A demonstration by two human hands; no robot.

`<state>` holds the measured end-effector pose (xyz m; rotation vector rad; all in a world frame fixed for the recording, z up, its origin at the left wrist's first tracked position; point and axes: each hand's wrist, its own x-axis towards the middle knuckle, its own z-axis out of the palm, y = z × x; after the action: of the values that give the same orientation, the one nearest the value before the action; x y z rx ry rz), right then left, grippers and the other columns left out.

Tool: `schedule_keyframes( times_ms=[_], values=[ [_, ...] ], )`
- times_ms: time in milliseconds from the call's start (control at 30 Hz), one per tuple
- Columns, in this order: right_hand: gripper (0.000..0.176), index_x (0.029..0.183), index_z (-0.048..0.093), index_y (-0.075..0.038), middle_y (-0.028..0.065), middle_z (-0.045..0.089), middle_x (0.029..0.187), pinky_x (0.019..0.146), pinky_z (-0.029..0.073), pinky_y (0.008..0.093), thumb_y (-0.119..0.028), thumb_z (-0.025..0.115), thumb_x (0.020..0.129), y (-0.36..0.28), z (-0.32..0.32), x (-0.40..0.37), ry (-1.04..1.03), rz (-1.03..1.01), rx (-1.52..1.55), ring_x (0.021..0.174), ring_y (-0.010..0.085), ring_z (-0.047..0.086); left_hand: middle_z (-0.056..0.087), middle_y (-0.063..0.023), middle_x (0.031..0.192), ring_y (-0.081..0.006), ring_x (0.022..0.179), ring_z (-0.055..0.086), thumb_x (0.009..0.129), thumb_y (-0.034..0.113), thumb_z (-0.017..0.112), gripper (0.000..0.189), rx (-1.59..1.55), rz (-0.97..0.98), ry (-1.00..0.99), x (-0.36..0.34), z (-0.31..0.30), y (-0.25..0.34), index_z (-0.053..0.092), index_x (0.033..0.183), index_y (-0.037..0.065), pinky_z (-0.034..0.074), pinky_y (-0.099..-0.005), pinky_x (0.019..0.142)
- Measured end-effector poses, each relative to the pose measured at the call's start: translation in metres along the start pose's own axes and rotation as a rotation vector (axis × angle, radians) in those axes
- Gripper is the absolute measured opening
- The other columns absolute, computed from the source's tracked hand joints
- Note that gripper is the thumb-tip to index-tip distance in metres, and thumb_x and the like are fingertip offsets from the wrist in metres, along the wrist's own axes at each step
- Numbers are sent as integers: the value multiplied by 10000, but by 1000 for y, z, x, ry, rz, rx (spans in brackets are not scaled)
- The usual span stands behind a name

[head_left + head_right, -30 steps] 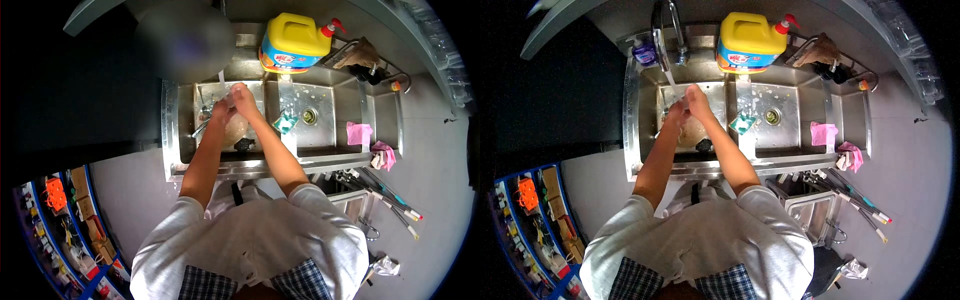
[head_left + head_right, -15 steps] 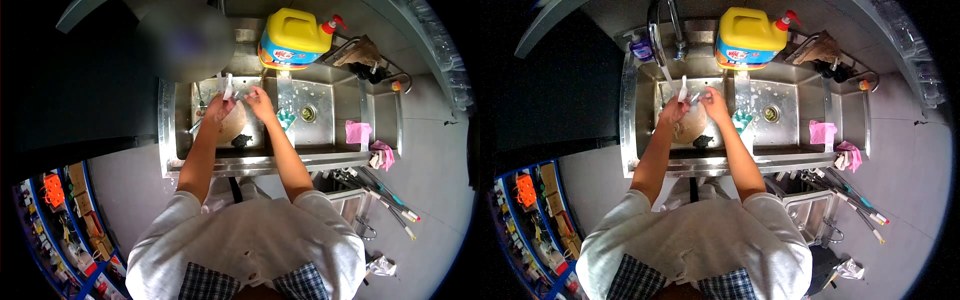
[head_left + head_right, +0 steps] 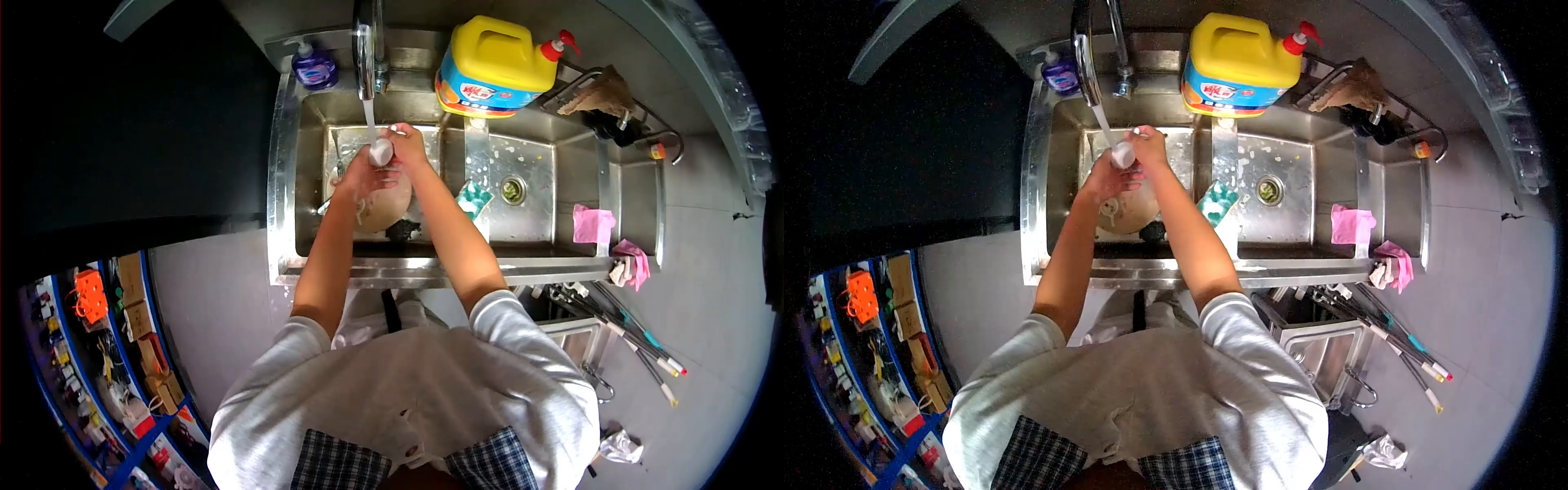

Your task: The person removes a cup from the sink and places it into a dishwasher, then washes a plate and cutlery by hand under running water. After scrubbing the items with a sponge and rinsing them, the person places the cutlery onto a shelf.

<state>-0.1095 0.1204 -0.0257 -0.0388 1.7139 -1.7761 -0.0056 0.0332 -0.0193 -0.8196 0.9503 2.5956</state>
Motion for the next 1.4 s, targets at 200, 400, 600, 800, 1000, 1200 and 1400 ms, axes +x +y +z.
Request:
schedule_keyframes(
  times_ms=[200, 400, 600, 800, 1000, 1200, 1400],
  values=[
    [302, 729, 540, 4, 90, 559, 626, 558, 410, 333, -249, 699, 772, 38, 20, 18, 415, -219, -281, 601, 157, 499, 596, -103, 935, -244, 800, 616, 901, 522, 313, 517, 92, 154, 334, 17, -2, -17, 516, 1072, 78, 532, -398, 676],
    [226, 771, 581, -1, 129, 584, 689, 617, 434, 327, -215, 646, 804, 28, 3, 7, 353, -310, -257, 657, 196, 550, 606, -124, 909, -287, 784, 619, 918, 354, 314, 400, -372, 254, 268, 43, 10, 1, 557, 1008, 48, 533, -446, 646],
    [50, 829, 577, -28, 101, 576, 664, 509, 402, 280, -76, 589, 828, -15, 10, -39, 214, -397, -297, 555, 127, 520, 598, -167, 954, -310, 815, 610, 872, 282, 375, 324, -386, 215, 392, 157, -78, -27, 567, 981, 45, 527, -452, 656],
    [104, 890, 583, -62, 9, 586, 707, 487, 385, 241, 18, 554, 830, 19, 23, -25, 272, -401, -62, 566, 83, 497, 623, -164, 902, -302, 756, 619, 856, 296, 434, 314, -12, 401, 932, 93, -2, 25, 612, 851, 37, 490, -406, 616],
    [62, 887, 580, -35, 35, 578, 696, 521, 415, 230, -7, 543, 846, 10, 27, -39, 293, -270, -72, 585, 87, 505, 595, -76, 656, -209, 615, 554, 870, 264, 433, 322, 177, 642, 662, 120, -54, 18, 573, 701, 28, 453, -327, 601],
    [125, 863, 577, -18, 35, 563, 654, 425, 444, 271, -143, 578, 873, 28, 27, -28, 330, -69, 359, 513, 111, 514, 600, -107, 726, -184, 712, 597, 901, 369, 457, 390, 591, 300, 234, -3, 9, 25, 613, 909, 11, 471, -335, 679],
    [208, 799, 563, -24, 46, 583, 628, 418, 417, 239, -217, 598, 869, 10, 18, -34, 40, -178, 48, 507, 111, 533, 612, -127, 708, -192, 588, 598, 894, 401, 465, 419, 709, 399, 513, 36, -44, 19, 636, 846, 21, 446, -367, 468]
  ],
)
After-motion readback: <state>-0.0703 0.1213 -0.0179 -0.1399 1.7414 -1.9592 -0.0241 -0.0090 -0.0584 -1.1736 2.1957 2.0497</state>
